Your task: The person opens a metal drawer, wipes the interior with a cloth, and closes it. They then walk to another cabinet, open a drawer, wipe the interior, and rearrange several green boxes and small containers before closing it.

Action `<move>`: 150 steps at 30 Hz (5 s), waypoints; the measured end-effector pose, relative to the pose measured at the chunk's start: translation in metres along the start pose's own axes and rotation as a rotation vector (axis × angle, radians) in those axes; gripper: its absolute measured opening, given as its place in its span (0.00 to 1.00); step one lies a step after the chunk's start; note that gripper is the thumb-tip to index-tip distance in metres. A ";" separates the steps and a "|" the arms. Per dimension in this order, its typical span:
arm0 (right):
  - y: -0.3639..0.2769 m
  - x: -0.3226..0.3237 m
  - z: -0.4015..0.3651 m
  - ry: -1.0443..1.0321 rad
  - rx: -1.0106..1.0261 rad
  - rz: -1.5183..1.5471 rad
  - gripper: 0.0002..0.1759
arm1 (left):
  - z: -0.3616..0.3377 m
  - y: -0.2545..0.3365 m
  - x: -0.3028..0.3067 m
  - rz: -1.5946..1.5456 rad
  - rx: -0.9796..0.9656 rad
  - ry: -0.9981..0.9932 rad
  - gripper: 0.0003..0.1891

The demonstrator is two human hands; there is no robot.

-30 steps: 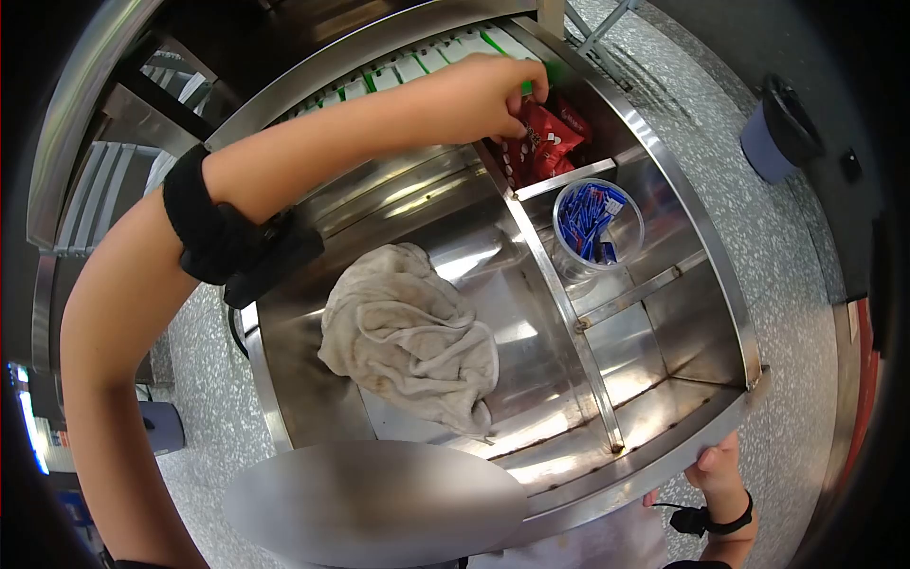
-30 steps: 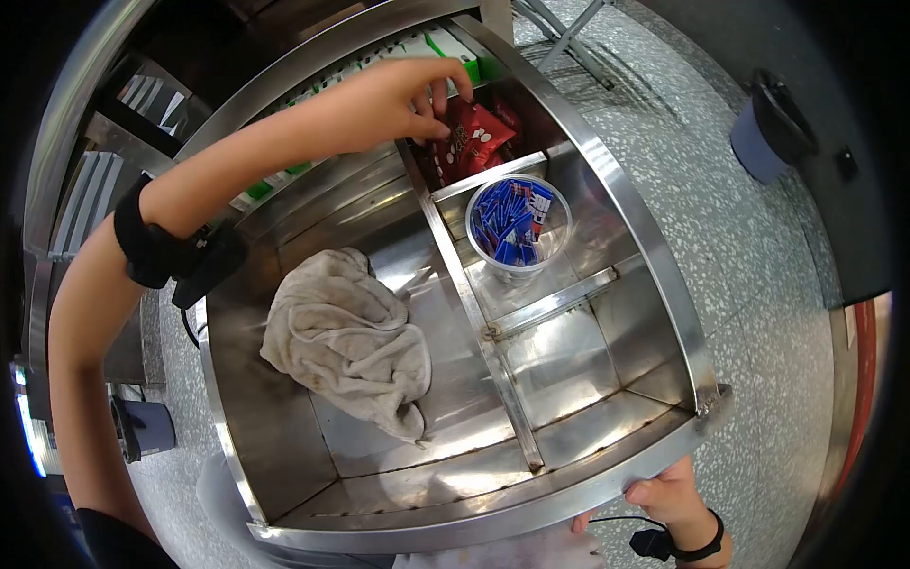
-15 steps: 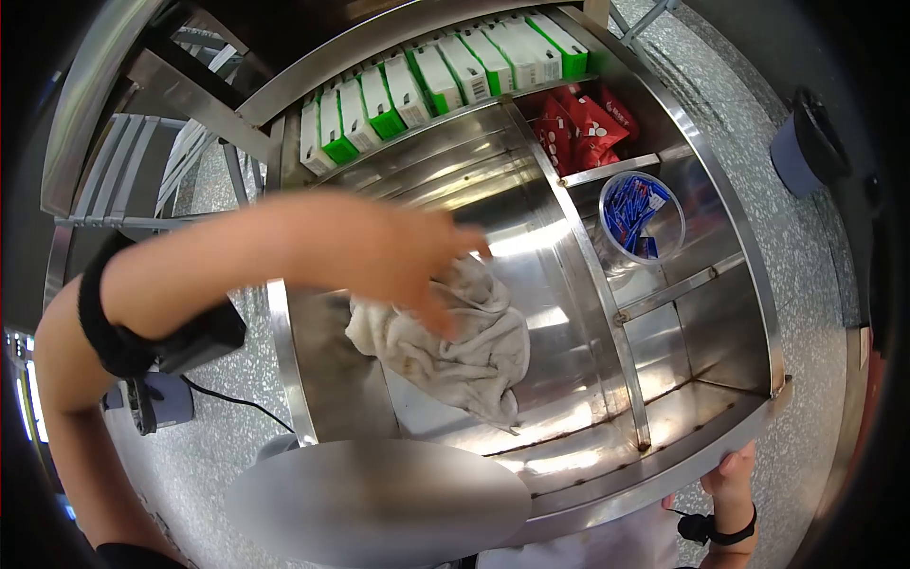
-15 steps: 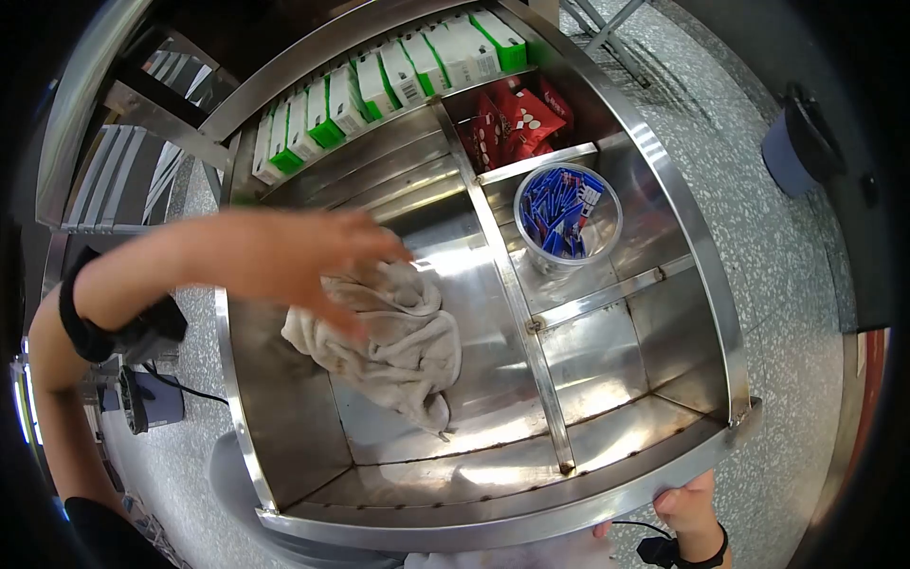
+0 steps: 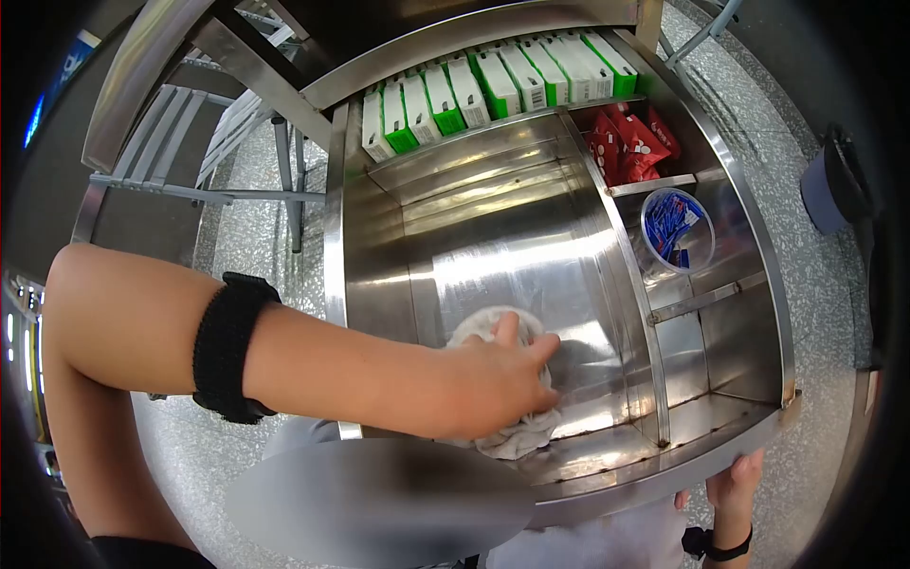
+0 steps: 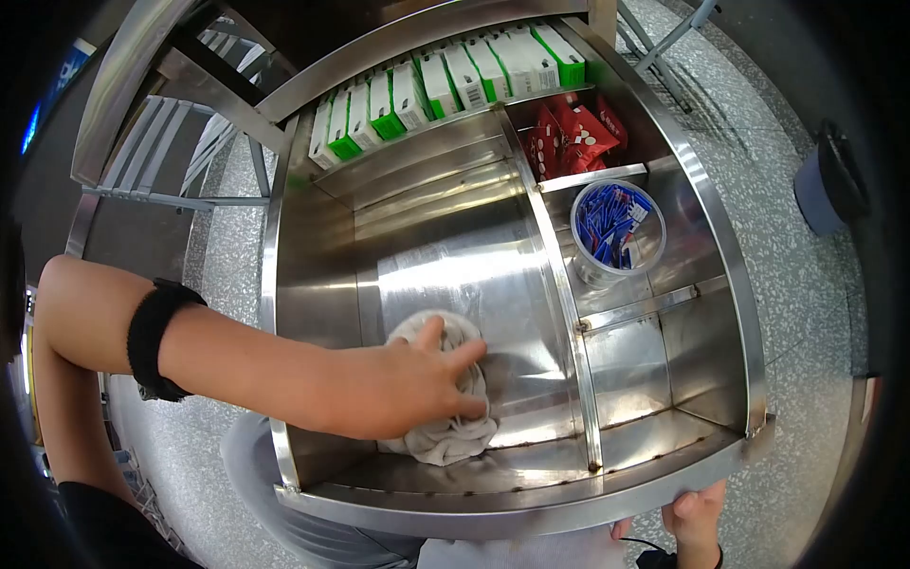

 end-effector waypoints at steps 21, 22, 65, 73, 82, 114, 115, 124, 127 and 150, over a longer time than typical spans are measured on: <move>-0.009 -0.051 0.065 -0.187 -0.006 0.022 0.28 | -0.147 -0.071 0.111 0.036 0.312 1.186 0.22; -0.013 -0.066 0.076 -0.241 -0.008 -0.021 0.27 | -0.156 -0.069 0.112 0.078 0.309 1.261 0.22; -0.009 -0.208 0.322 -0.336 0.368 -0.343 0.19 | -0.012 -0.106 -0.041 -0.648 0.184 1.250 0.19; 0.035 -0.238 0.275 -0.166 0.397 -0.356 0.18 | -0.013 -0.139 -0.065 -0.904 0.411 1.243 0.18; 0.158 -0.264 0.198 -0.511 -0.194 -0.387 0.25 | -0.015 -0.159 -0.109 -1.868 0.247 1.128 0.32; 0.164 -0.234 0.237 -0.316 -0.346 -0.184 0.07 | -0.116 0.026 0.011 -1.005 -0.882 1.142 0.09; 0.162 -0.236 0.237 -0.320 -0.349 -0.169 0.07 | -0.117 0.026 0.013 -0.964 -0.881 1.145 0.09; 0.141 -0.248 0.271 -0.303 -0.153 -0.097 0.06 | -0.137 0.004 0.034 -0.508 -0.769 1.384 0.07; 0.117 -0.268 0.269 -0.263 -0.066 -0.058 0.07 | -0.149 -0.050 0.027 -0.443 -0.462 1.656 0.07; 0.110 -0.351 0.264 -0.280 0.338 -0.436 0.13 | -0.078 -0.276 -0.091 -1.920 0.429 1.592 0.14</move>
Point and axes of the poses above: each hand's wrist, its own z-axis towards the middle knuckle, its own x-axis out of the back of the hand, y = z × x, the point moved 6 cm from there along z, towards the middle knuckle, and after that the axes turned 8 degrees about z, right-handed, at the moved point
